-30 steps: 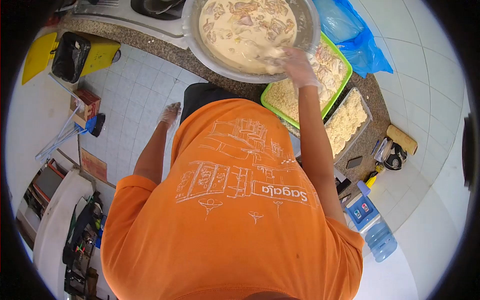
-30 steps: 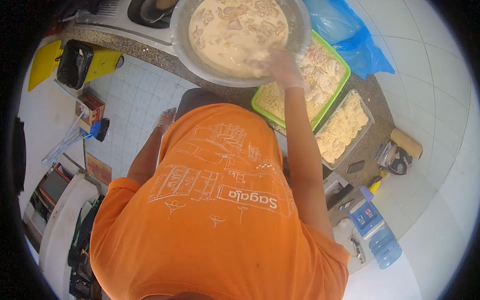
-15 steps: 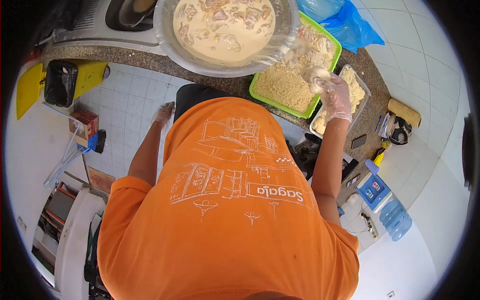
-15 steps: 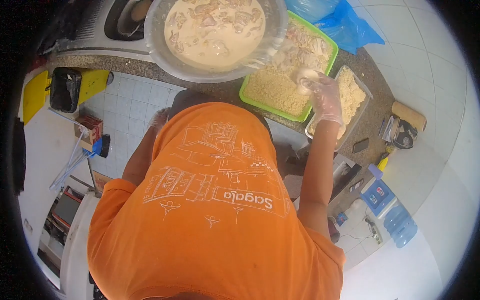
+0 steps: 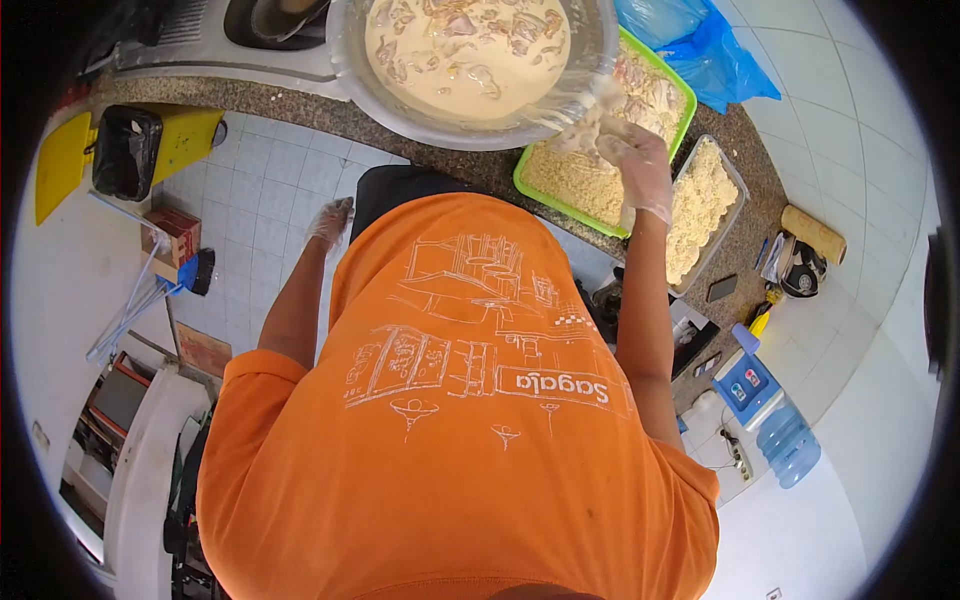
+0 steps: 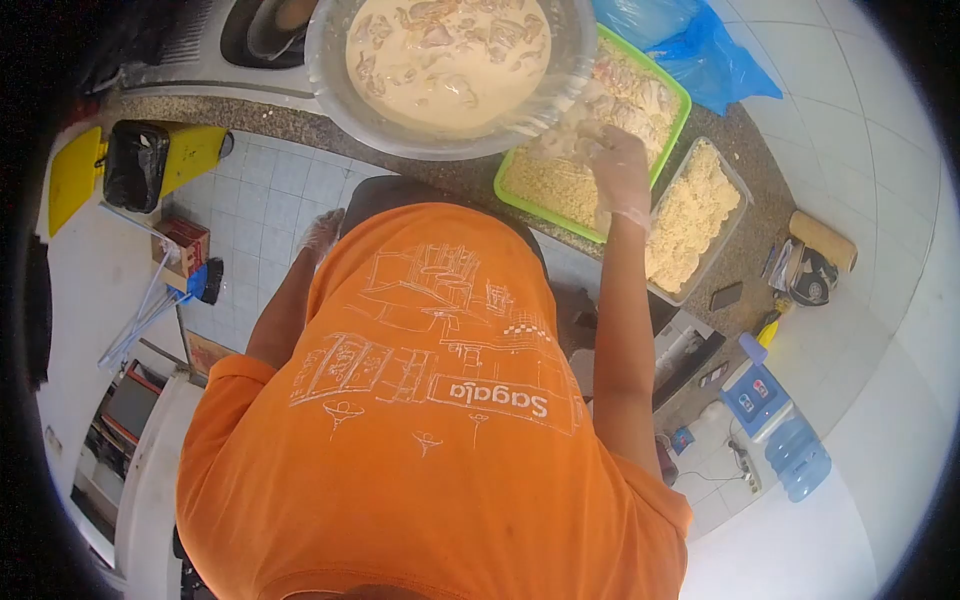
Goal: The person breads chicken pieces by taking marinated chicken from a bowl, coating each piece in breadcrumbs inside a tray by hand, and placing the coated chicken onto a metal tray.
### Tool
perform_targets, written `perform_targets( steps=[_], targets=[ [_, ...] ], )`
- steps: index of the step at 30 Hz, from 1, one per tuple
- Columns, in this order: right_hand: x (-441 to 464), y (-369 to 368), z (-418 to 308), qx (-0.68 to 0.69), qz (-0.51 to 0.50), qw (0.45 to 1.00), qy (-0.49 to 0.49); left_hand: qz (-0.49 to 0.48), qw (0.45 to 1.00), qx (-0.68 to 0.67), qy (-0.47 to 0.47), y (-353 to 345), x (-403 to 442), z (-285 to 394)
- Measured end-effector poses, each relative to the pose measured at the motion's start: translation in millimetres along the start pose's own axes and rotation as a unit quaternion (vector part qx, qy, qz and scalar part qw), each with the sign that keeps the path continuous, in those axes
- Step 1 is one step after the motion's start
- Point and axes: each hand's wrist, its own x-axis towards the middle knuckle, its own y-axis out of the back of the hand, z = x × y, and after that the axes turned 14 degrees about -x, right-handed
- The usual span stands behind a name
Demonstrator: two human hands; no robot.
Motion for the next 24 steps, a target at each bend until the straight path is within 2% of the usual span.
perform_targets(
  steps=[2, 3, 5, 7, 11, 13, 16, 17, 18, 21, 22, 24],
  targets=[
    [12.8, -15.1, 4.9, -0.067, -0.033, 0.997, 0.028, -0.003, 0.999, 0.054, -0.005, 1.8, -8.7, -0.8],
    [15.3, -19.8, 11.9, -0.078, -0.017, 0.997, 0.022, -0.011, 0.998, 0.066, -0.014, 4.0, -9.9, -6.9],
    [17.0, -24.2, 3.8, -0.102, 0.012, 0.995, 0.014, -0.004, 1.000, 0.017, -0.003, 3.6, -10.2, -15.6],
    [20.5, -29.6, 10.8, -0.147, 0.040, 0.988, 0.002, 0.023, 0.994, -0.103, 0.040, 3.1, -14.6, -26.8],
    [30.3, -43.4, 35.4, -0.231, 0.087, 0.969, -0.008, 0.006, 0.998, -0.051, 0.042, 6.4, -19.4, -36.4],
    [31.6, -65.0, 42.9, -0.216, 0.116, 0.968, 0.060, 0.010, 0.999, -0.012, 0.047, 6.8, -23.5, -31.9],
    [32.8, -87.7, 49.2, -0.229, 0.143, 0.952, 0.148, 0.000, 0.995, -0.057, 0.080, 7.6, -26.9, -23.4],
    [32.6, -92.6, 52.2, -0.239, 0.148, 0.944, 0.174, -0.005, 0.997, -0.053, 0.059, 9.1, -22.9, -29.4],
    [32.3, -93.1, 56.8, -0.347, 0.144, 0.910, 0.177, -0.010, 0.998, -0.049, 0.038, 9.7, -18.3, -32.9],
    [21.9, -77.1, 69.2, -0.258, 0.162, 0.950, 0.068, -0.007, 1.000, 0.009, 0.010, 10.7, -15.9, -22.5],
    [20.5, -76.0, 70.2, -0.240, 0.177, 0.951, 0.086, -0.001, 0.999, 0.035, 0.007, 10.8, -18.3, -12.1],
    [15.8, -76.0, 73.0, -0.201, 0.206, 0.950, 0.120, 0.014, 1.000, -0.004, -0.004, 7.8, -28.0, 3.7]
  ],
)
